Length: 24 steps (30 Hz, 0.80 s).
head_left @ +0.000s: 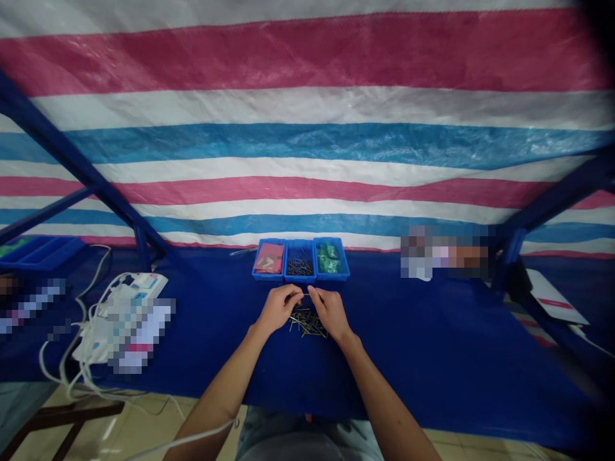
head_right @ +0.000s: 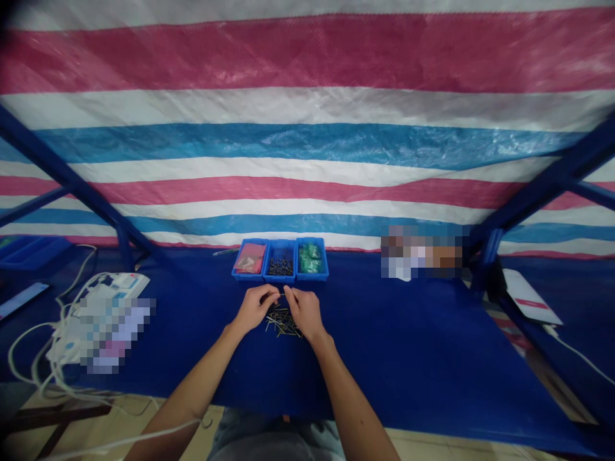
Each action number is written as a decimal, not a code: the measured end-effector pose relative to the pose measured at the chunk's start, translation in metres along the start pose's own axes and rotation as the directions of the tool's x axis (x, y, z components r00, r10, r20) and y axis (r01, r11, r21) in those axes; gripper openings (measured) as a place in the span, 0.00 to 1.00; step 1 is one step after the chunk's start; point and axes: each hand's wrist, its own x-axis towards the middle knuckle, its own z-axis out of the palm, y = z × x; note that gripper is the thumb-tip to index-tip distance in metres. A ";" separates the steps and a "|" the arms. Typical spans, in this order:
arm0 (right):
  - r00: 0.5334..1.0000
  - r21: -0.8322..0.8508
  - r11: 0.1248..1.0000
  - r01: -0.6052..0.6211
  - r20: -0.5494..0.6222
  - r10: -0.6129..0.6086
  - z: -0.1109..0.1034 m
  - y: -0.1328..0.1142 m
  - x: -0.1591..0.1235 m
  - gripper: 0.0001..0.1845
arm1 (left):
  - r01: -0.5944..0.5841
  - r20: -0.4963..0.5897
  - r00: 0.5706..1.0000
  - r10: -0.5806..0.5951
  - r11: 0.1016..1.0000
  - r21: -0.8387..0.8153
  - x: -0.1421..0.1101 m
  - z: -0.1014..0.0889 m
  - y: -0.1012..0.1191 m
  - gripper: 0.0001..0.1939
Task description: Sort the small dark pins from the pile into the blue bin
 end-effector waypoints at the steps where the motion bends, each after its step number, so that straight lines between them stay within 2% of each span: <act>1: 1.000 0.021 1.000 -0.009 -0.002 0.009 -0.001 -0.001 0.000 0.30 | 0.001 0.001 1.000 -0.001 1.000 0.002 0.000 0.000 0.000 0.14; 7: 0.999 0.145 0.988 -0.044 0.016 0.042 -0.007 -0.008 0.001 0.27 | 0.007 -0.005 1.000 -0.007 1.000 0.016 0.000 -0.001 0.002 0.15; 12: 0.999 0.223 0.974 -0.051 0.008 0.051 -0.011 -0.011 0.002 0.19 | 0.008 -0.012 1.000 -0.008 1.000 0.008 -0.001 -0.002 0.002 0.14; 18: 0.994 0.278 0.955 -0.103 0.000 0.107 -0.008 -0.004 0.001 0.10 | 0.014 -0.013 1.000 -0.013 1.000 0.013 0.000 -0.002 -0.001 0.14; 24: 0.994 0.361 0.929 -0.088 -0.027 0.105 -0.004 0.005 0.000 0.08 | 0.019 -0.016 1.000 -0.019 1.000 0.012 0.000 -0.003 0.000 0.15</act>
